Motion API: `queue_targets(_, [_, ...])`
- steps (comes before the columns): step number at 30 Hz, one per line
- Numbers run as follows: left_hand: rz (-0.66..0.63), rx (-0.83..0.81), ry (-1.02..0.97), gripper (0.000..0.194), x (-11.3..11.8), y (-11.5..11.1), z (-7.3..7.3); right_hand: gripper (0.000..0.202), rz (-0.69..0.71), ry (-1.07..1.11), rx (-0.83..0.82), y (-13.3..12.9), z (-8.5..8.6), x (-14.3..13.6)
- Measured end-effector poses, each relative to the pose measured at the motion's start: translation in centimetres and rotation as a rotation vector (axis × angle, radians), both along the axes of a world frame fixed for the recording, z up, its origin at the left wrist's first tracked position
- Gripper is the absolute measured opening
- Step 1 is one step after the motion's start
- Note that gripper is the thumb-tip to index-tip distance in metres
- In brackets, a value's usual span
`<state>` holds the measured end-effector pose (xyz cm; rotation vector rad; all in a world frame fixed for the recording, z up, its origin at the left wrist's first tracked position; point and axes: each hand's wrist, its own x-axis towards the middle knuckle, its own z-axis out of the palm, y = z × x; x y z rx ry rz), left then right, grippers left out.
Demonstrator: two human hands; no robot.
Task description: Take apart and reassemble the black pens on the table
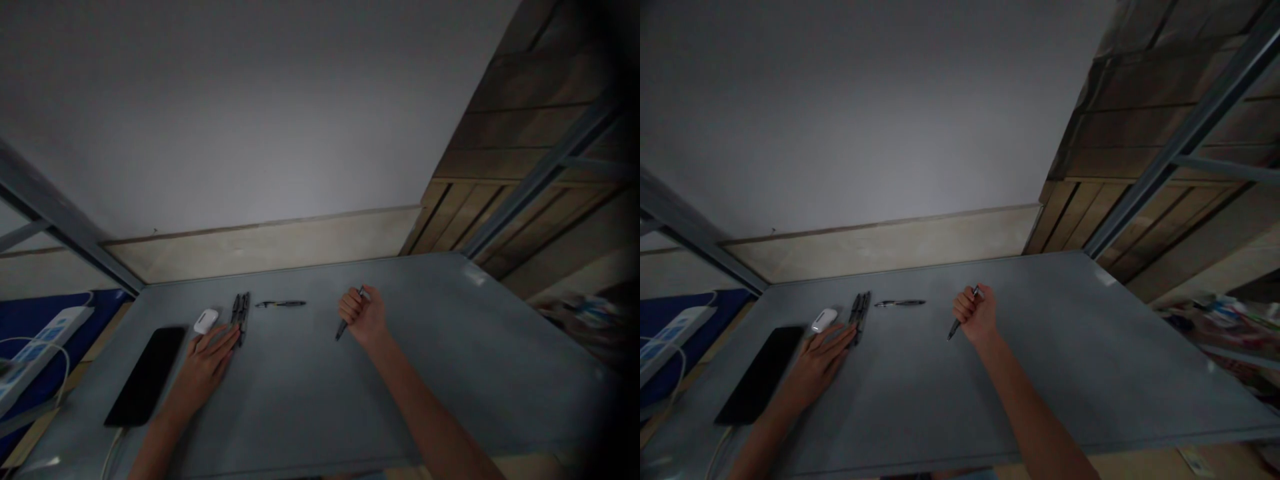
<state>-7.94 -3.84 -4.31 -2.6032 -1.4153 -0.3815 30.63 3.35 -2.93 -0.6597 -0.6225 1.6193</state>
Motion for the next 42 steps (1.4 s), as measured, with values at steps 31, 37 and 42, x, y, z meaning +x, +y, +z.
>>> queue_targets(31, [0.05,0.089,0.039,0.043,0.5,0.0,-0.7,0.034,0.022,0.458,0.027,-0.7,0.6,-1.4])
queue_targets(37, [0.041,0.083,0.021,0.048,1.0,-0.6,-0.1,0.037,0.06,0.455,0.036,-0.6,0.9,-1.8])
queue_targets(42, [0.058,0.101,-0.049,0.049,1.5,-0.6,0.5,0.036,0.028,0.445,0.046,-0.4,1.1,-1.7])
